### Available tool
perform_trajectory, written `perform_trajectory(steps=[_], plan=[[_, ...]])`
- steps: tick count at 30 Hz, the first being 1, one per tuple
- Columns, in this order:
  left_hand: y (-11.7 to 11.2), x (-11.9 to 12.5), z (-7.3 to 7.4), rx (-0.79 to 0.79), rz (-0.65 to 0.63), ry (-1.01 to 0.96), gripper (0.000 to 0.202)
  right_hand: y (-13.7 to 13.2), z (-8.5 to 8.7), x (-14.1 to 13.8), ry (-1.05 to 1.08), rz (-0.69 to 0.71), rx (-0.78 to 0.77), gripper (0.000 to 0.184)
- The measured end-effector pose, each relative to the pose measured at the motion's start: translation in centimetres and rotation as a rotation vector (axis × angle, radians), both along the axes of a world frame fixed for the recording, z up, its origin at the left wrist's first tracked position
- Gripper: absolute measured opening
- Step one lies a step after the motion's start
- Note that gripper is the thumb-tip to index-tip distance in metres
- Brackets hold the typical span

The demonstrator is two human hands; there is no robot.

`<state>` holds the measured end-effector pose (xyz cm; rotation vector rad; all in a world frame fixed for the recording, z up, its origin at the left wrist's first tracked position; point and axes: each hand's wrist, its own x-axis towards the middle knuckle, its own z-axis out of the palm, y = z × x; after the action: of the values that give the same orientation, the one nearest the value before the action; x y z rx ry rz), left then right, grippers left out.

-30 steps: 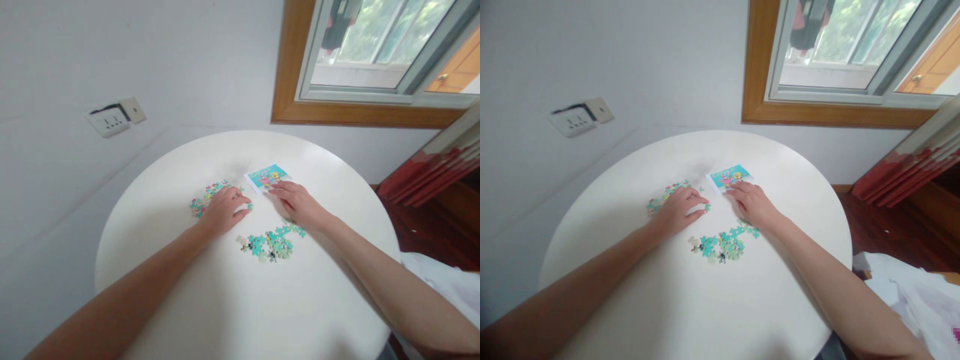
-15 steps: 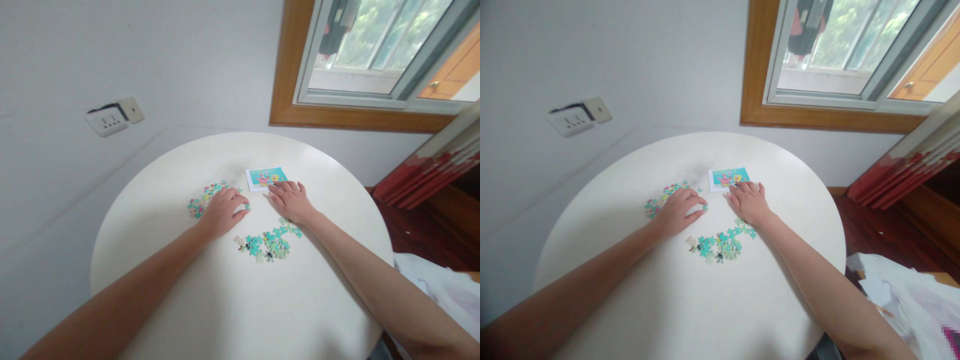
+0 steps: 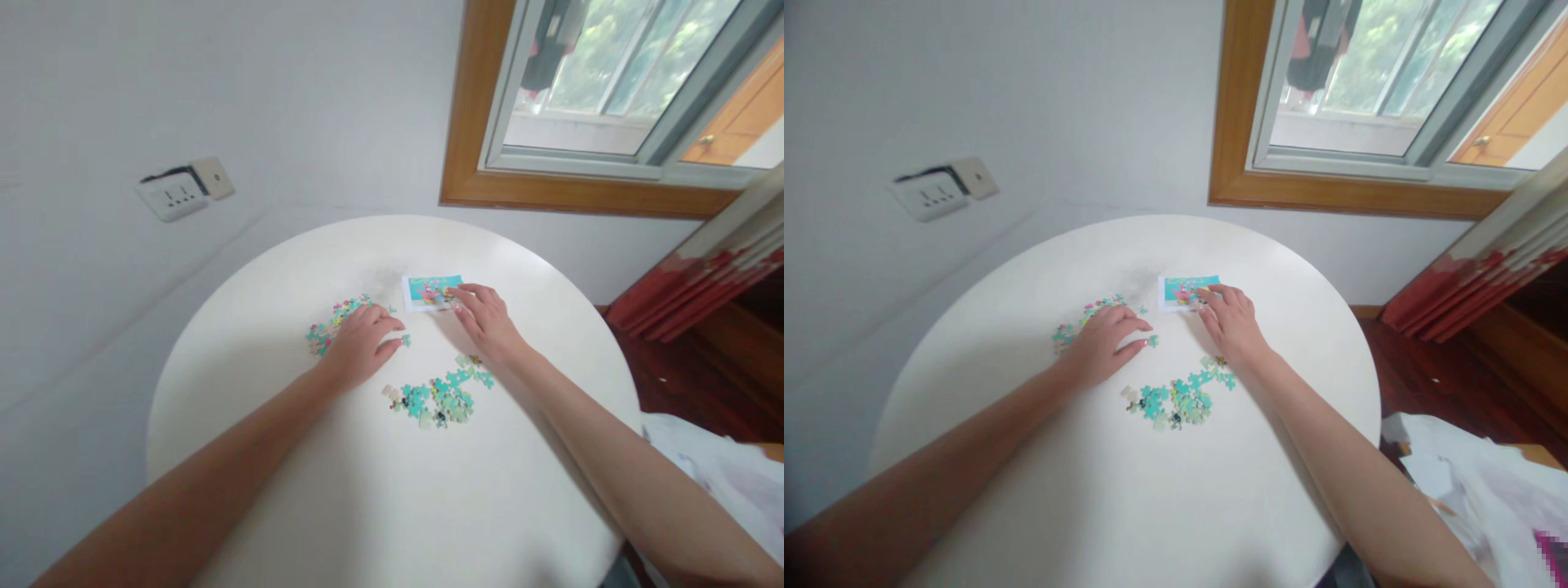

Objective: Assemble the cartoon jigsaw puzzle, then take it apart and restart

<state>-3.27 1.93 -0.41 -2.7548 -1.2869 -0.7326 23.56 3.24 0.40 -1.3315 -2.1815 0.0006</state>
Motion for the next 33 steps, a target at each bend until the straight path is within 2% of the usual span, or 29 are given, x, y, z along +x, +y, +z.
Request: perform_trajectory(steps=[5, 9, 12, 21, 23, 28, 33], plan=[[0.0, -0.7, 0.5, -0.004, -0.004, -0.054, 0.02, -0.7, 1.4, 1.3, 0.168, 0.199, 0.041, 0.031], [-0.1, -0.7, 0.4, -0.015, -0.013, -0.06, 0.021, -1.6, 2.3, 0.8, 0.237, 0.231, 0.074, 0.03], [-0.2, -0.2, 0.2, -0.02, -0.009, -0.036, 0.021, -1.9, 2.4, 0.5, 0.236, 0.26, 0.068, 0.03], [-0.4, 1.1, 0.0, -0.027, -0.005, 0.017, 0.021, -0.8, 1.8, 1.4, 0.163, 0.214, -0.092, 0.029], [-0.4, 1.1, 0.1, -0.023, 0.0, 0.017, 0.019, -0.8, 2.2, 1.8, 0.151, 0.221, -0.146, 0.028], [-0.6, 1.1, 0.3, -0.034, 0.012, 0.017, 0.019, -1.6, 3.7, 2.8, 0.153, 0.253, -0.396, 0.026], [-0.5, 1.1, 0.1, -0.035, 0.013, 0.007, 0.019, -2.4, 4.6, 3.1, 0.107, 0.22, -0.525, 0.025]])
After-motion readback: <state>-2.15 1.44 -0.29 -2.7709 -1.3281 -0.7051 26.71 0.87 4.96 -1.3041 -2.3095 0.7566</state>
